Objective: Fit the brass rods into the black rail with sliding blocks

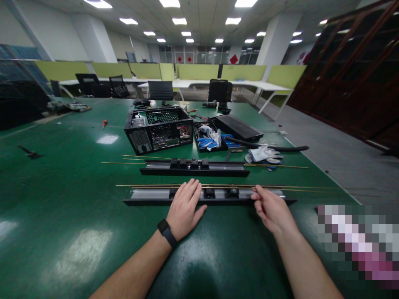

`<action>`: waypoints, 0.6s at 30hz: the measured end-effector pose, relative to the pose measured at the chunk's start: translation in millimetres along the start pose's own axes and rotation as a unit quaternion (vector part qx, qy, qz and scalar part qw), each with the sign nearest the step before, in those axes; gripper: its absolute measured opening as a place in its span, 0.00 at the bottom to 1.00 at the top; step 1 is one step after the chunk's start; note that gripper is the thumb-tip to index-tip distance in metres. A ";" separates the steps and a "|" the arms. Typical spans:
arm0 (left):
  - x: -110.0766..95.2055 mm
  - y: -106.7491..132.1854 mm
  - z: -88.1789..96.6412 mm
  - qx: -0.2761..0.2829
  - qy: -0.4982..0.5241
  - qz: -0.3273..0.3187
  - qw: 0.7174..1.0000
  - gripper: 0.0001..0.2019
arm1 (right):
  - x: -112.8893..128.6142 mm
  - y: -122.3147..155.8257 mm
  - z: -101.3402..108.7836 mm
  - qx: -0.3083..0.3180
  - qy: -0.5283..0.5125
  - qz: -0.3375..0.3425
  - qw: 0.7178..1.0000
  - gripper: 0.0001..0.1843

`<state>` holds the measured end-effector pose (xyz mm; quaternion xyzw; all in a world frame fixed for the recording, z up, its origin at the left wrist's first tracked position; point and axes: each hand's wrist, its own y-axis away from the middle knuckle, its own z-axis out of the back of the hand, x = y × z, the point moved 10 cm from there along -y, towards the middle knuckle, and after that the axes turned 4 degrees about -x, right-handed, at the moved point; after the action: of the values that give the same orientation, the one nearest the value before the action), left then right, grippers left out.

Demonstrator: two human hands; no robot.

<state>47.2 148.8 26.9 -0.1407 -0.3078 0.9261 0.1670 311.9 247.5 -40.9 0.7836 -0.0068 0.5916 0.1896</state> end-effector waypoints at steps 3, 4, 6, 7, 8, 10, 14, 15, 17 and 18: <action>0.5 0.4 -1.7 0.004 0.004 0.002 1.000 0.32 | 5.9 -5.6 15.7 -0.053 -0.017 0.008 0.998 0.12; 0.7 0.6 -2.0 0.003 0.005 0.002 1.000 0.32 | 6.9 -6.3 18.9 -0.064 -0.017 0.007 0.998 0.12; 1.1 1.0 -2.5 0.002 0.005 0.004 1.000 0.32 | 6.0 -5.2 18.1 -0.063 -0.011 0.000 0.998 0.11; 1.2 1.1 -2.6 0.001 0.006 0.004 1.000 0.33 | 4.8 -3.6 14.6 -0.053 -0.006 -0.003 0.999 0.12; 1.3 1.1 -2.7 0.001 0.005 0.004 1.000 0.33 | 3.2 -1.6 9.7 -0.038 -0.001 -0.005 0.999 0.13; 1.0 0.9 -2.5 0.000 0.003 0.003 1.000 0.32 | 0.0 2.2 -0.6 -0.005 0.010 -0.003 1.000 0.15; -0.4 0.3 -1.5 0.001 -0.003 -0.002 1.000 0.32 | -2.4 0.5 -2.5 0.008 0.011 0.006 1.000 0.17; -0.6 0.2 -1.1 0.000 -0.004 -0.002 1.000 0.32 | -1.5 -1.8 1.7 -0.004 0.005 0.009 1.000 0.17; -1.1 0.2 -0.2 -0.002 -0.004 -0.003 1.000 0.32 | 0.8 -5.9 10.4 -0.032 -0.005 0.014 0.999 0.17; -1.2 0.2 0.1 -0.004 -0.003 -0.004 1.000 0.32 | 1.8 -7.1 13.7 -0.043 -0.008 0.015 0.999 0.17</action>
<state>48.3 148.2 27.1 -0.1373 -0.3121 0.9248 0.1688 326.8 250.3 -44.4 0.7790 -0.0459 0.5874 0.2142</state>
